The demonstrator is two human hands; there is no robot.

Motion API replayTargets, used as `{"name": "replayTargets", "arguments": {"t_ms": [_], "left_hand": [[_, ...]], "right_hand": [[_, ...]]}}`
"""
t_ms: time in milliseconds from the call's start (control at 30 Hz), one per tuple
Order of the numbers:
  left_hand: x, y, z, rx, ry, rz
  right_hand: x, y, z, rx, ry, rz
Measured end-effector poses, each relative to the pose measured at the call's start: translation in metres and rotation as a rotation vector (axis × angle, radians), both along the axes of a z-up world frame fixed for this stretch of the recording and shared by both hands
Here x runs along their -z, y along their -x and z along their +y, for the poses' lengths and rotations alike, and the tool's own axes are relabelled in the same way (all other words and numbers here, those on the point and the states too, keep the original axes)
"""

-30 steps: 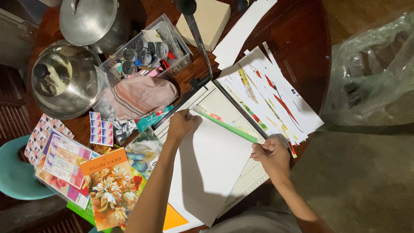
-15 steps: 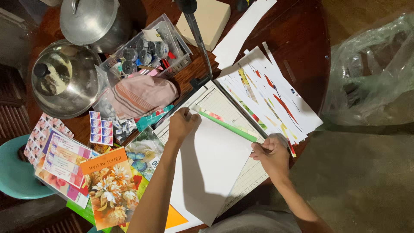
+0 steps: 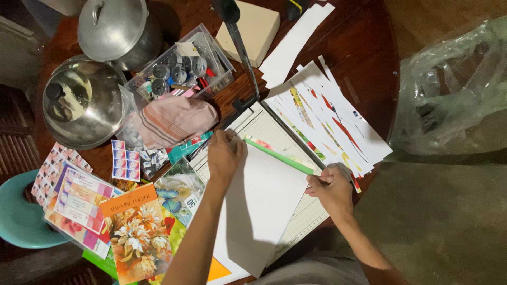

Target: The person assembles magazine folders by inserting printed covers into plastic sleeves, sealing the edges, and trimming excess material. They use a paper cutter to trim the covers and a laminating machine to seal the edges. The person handles multiple covers and sleeves, stacking the finished folders on the table.

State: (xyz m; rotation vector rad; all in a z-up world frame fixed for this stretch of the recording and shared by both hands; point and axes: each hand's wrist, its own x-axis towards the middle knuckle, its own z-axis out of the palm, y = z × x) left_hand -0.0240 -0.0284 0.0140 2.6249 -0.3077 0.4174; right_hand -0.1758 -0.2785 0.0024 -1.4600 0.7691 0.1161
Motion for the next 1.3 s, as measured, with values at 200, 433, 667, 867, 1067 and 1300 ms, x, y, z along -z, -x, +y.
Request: {"name": "replayTargets", "arguments": {"t_ms": [200, 433, 667, 867, 1067, 1300], "left_hand": [[-0.018, 0.066, -0.069, 0.076, 0.098, 0.235], [-0.011, 0.122, -0.092, 0.206, -0.036, 0.323], [-0.014, 0.138, -0.087, 0.272, -0.026, 0.369], [-0.009, 0.118, -0.062, 0.194, -0.014, 0.282], [0.022, 0.132, 0.023, -0.281, 0.216, -0.056], [0.020, 0.323, 0.105, -0.792, 0.118, 0.222]], "right_hand": [[0.000, -0.002, 0.001, -0.030, 0.002, -0.030], [-0.023, -0.004, -0.001, -0.151, 0.256, 0.017], [-0.027, -0.005, -0.003, -0.664, 1.153, -0.536], [-0.006, 0.012, -0.023, -0.851, 1.040, -0.509], [0.012, 0.003, -0.035, -0.938, 1.204, -0.554], [0.001, -0.056, -0.033, -1.121, 1.045, -0.807]]}}
